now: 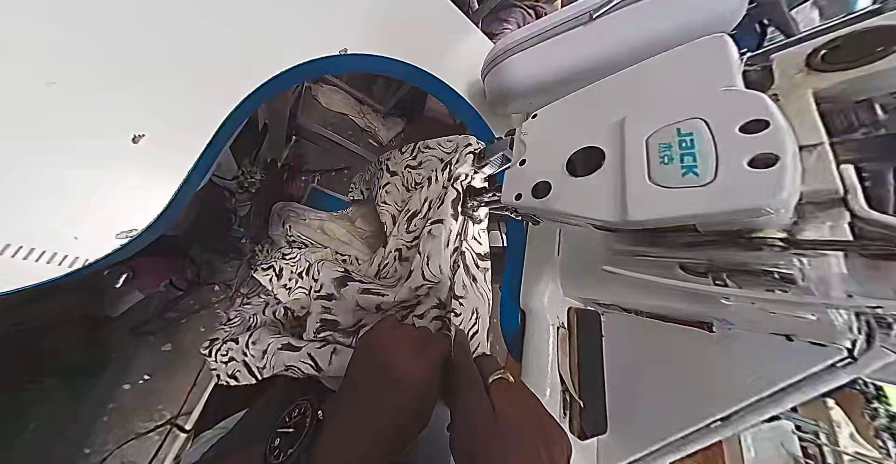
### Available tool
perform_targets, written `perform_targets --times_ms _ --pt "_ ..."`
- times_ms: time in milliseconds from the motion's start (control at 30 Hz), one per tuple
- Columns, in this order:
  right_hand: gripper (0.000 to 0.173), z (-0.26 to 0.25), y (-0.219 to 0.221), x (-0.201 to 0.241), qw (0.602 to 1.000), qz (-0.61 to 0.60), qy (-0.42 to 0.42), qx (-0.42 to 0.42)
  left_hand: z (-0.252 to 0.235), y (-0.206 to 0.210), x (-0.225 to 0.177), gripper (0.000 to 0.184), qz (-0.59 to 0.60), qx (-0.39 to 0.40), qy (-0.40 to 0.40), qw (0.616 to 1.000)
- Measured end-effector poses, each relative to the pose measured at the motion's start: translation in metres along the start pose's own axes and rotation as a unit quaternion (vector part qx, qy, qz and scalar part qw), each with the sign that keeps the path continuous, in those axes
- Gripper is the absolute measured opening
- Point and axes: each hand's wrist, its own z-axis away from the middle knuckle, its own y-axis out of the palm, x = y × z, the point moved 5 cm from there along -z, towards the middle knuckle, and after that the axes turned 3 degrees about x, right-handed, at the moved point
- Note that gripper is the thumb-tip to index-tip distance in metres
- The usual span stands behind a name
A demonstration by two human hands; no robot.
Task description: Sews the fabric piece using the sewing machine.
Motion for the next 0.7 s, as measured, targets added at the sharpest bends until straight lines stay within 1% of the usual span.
perform_targets --times_ms 133,267,333,367,433,467,533,567,600,633,700 --pt "0.023 -0.011 0.008 -0.002 0.999 0.004 0.017 -0.027 -0.015 0.001 0.007 0.024 0.018 0.01 -0.019 1.0" --pt "0.023 -0.029 0.016 -0.007 0.996 0.004 0.051 -0.074 -0.032 0.012 0.018 0.022 0.088 0.008 -0.04 0.995" --pt "0.024 -0.034 0.023 -0.014 0.993 -0.015 0.072 -0.097 -0.04 0.013 0.02 0.021 0.114 0.027 -0.067 0.991" --pt "0.024 -0.031 0.028 -0.02 0.991 -0.032 0.093 -0.091 -0.042 0.011 0.018 0.021 0.118 0.043 -0.091 0.988" --pt "0.024 -0.009 0.049 -0.035 0.983 -0.101 0.149 -0.044 -0.036 0.0 0.012 0.02 0.115 0.078 -0.139 0.98" --pt "0.023 0.008 0.065 -0.045 0.969 -0.171 0.177 -0.021 -0.028 -0.005 0.01 0.019 0.112 0.088 -0.15 0.978" --pt "0.015 0.038 0.089 -0.067 0.911 -0.345 0.223 0.022 -0.013 -0.008 0.007 0.017 0.105 0.097 -0.144 0.979" --pt "0.012 0.047 0.09 -0.073 0.878 -0.425 0.219 0.028 -0.009 -0.007 0.005 0.016 0.096 0.092 -0.125 0.983" --pt "0.015 0.047 0.08 -0.073 0.869 -0.462 0.175 0.008 -0.007 -0.007 0.002 0.016 0.083 0.085 -0.1 0.988" --pt "0.019 0.041 0.06 -0.07 0.891 -0.438 0.116 -0.019 -0.005 -0.007 -0.001 0.016 0.062 0.073 -0.073 0.993" --pt "0.027 0.025 0.018 -0.052 0.959 -0.279 0.005 -0.054 -0.002 -0.002 -0.008 0.019 0.008 0.051 -0.032 0.998"
